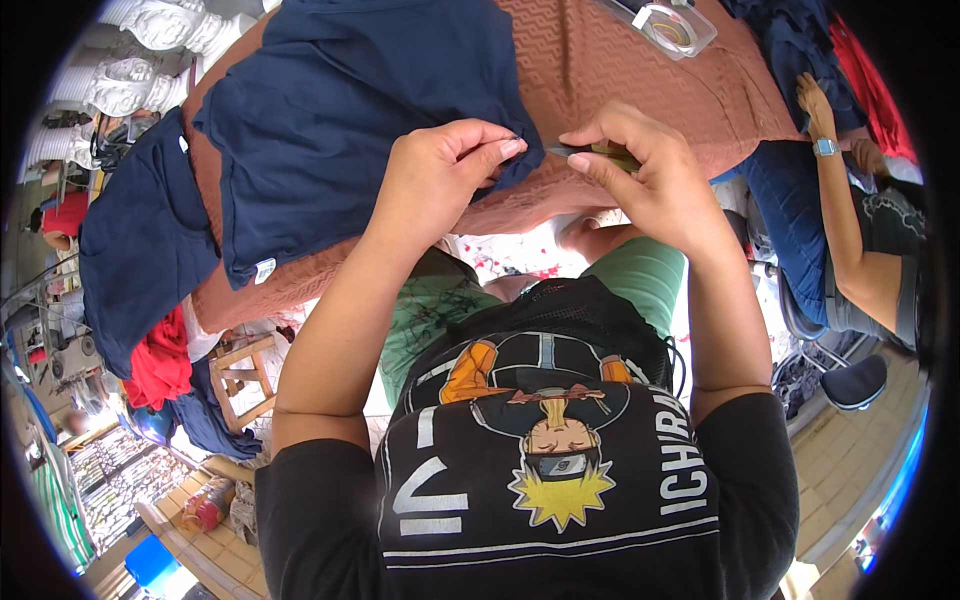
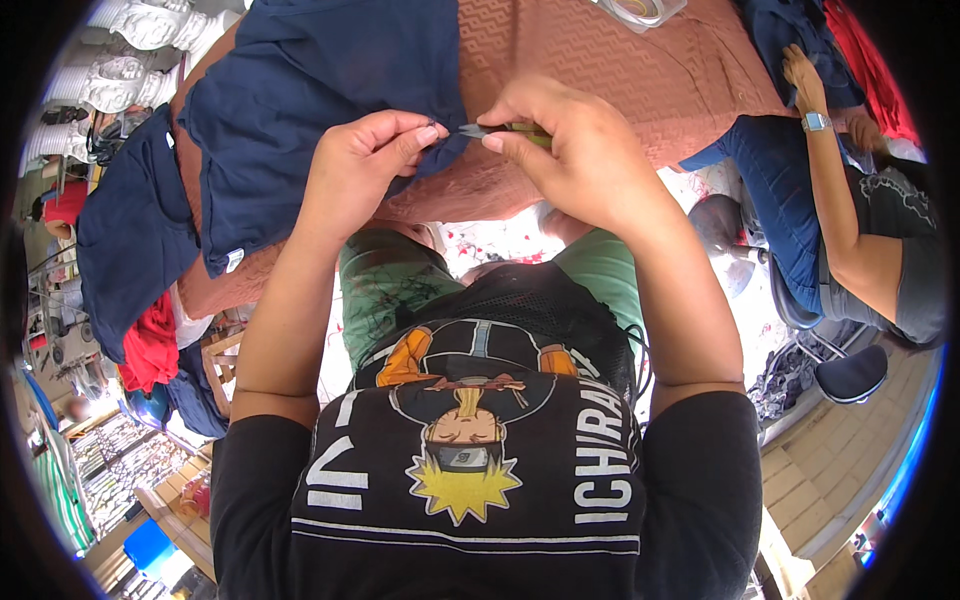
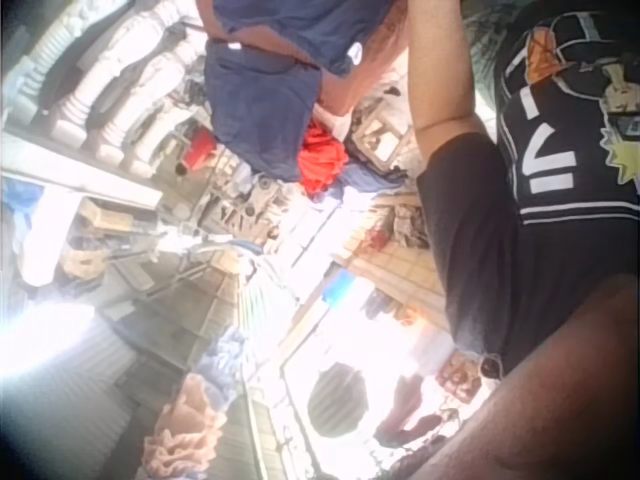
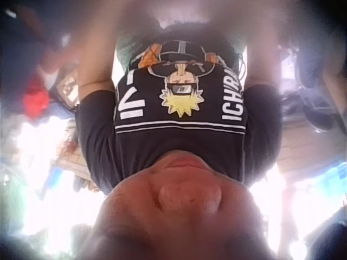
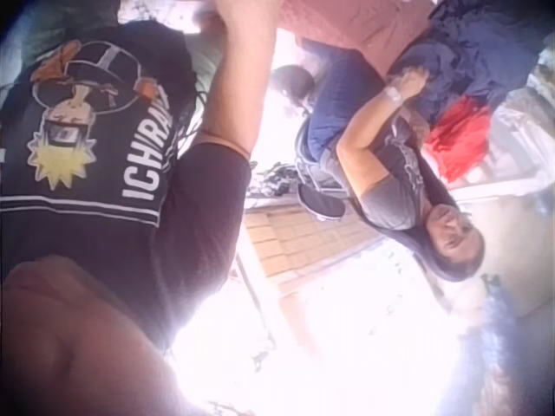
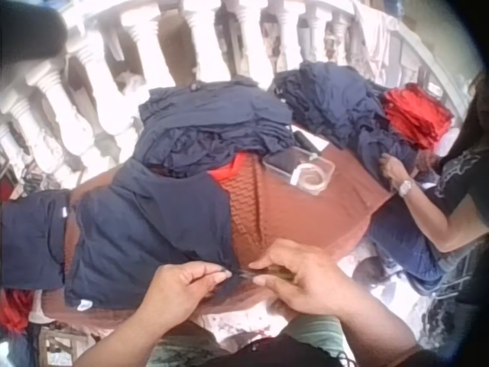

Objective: The person picks up dark shirts from a stack on a table and uses snips to trim loose threads from the labels and seams before setting them aside.

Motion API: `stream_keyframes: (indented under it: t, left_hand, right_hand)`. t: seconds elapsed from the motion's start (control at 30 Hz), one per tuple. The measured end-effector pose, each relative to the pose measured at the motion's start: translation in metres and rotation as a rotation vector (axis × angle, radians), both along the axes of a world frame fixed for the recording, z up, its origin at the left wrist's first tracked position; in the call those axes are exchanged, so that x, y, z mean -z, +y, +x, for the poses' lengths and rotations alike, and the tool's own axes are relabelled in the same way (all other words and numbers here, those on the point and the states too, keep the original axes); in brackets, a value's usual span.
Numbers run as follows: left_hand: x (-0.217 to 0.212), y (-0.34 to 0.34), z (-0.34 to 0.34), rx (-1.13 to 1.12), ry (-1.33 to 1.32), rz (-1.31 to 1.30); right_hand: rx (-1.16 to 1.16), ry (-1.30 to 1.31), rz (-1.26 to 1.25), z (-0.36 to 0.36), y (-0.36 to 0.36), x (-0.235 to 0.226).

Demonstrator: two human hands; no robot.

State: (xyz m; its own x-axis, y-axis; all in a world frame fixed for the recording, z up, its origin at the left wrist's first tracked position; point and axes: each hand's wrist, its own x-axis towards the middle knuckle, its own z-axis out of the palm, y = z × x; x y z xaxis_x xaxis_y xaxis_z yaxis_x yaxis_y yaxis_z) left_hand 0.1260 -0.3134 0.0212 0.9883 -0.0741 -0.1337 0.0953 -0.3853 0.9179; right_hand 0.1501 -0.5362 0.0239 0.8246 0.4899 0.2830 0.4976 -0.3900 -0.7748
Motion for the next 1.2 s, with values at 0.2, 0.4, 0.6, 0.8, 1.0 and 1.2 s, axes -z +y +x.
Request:
stream_keyframes:
  t: [0.2, 0.4, 0.6, 0.8, 1.0, 1.2]
  left_hand:
    - [0.001, -0.001, 0.0, 0.003, -0.028, 0.003]
    - [0.0, -0.003, -0.003, 0.002, -0.065, 0.022]
    - [-0.006, -0.011, -0.007, -0.042, -0.013, -0.04]
    - [-0.039, 0.011, -0.009, 0.513, -0.514, 0.231]
    - [-0.058, 0.023, -0.012, 0.547, -0.436, 0.316]
    - [0.015, -0.011, 0.007, 0.579, -0.697, 0.79]
  right_hand:
    - [-0.026, -0.107, -0.041, -0.002, 0.006, 0.005]
    - [0.007, -0.159, -0.096, -0.004, 0.012, 0.006]
    - [0.008, -0.208, -0.138, -0.006, 0.016, 0.003]
    - [-0.035, -0.271, -0.309, 0.004, -0.009, -0.019]
    - [0.017, -0.215, -0.542, 0.041, -0.074, -0.056]
    - [0.071, 0.055, -0.319, 0.042, -0.128, -0.05]
